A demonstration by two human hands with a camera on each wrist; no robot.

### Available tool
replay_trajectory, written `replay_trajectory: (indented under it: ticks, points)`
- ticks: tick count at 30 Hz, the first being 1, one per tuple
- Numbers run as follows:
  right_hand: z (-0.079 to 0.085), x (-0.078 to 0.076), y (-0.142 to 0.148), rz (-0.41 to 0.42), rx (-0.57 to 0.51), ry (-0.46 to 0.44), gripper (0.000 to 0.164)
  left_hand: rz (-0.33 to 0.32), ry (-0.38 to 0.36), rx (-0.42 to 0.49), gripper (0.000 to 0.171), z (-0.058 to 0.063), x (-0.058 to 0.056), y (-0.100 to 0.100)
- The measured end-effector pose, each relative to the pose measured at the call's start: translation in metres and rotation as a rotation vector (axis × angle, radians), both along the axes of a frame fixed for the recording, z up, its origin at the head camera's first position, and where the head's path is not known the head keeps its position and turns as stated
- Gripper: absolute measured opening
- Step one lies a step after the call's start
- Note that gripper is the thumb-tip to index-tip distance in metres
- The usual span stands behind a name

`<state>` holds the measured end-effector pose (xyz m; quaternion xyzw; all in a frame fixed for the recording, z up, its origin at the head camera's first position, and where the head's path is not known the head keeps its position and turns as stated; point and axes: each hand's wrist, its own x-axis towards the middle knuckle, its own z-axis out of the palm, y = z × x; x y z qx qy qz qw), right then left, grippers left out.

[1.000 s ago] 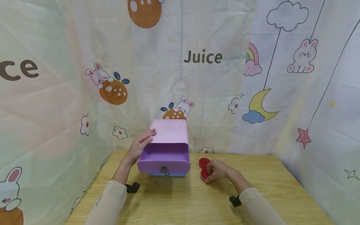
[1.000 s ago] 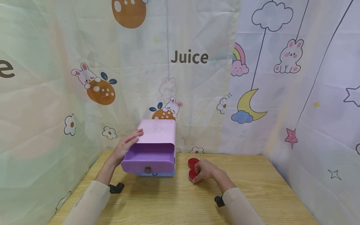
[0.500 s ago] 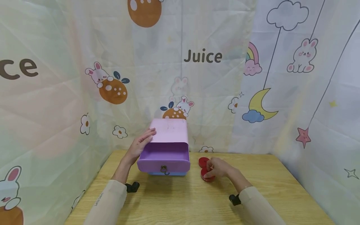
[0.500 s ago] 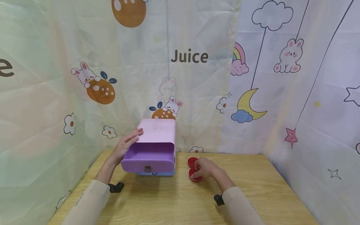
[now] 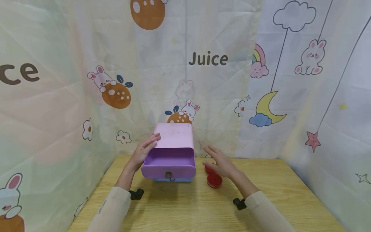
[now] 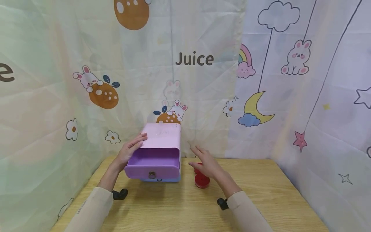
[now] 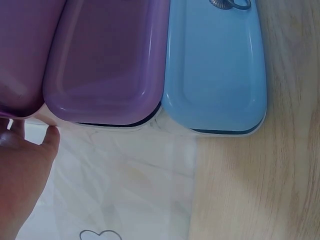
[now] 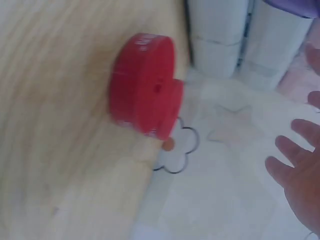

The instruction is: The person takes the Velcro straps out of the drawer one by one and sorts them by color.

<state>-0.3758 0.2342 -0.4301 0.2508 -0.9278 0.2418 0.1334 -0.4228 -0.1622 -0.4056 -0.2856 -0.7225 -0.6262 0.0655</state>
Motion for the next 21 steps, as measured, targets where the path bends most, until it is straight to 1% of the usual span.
replay_trajectory:
  ticks: [6, 11, 16, 21]
  points:
    - [0.016, 0.003, -0.013, 0.046, 0.008, 0.142, 0.067, 0.003, 0.0, 0.01, 0.043, -0.001, 0.0, 0.0]
    - [0.029, 0.01, -0.024, 0.067, -0.012, 0.203, 0.064, -0.002, 0.007, 0.014, 0.043, -0.002, -0.002, 0.001]
    - [0.044, 0.019, -0.036, 0.122, -0.053, 0.209, 0.063, 0.001, 0.0, 0.019, 0.043, -0.002, -0.002, 0.001]
    - [0.055, 0.028, -0.048, 0.152, -0.034, 0.203, 0.063, 0.003, -0.001, 0.019, 0.044, -0.001, 0.0, 0.002]
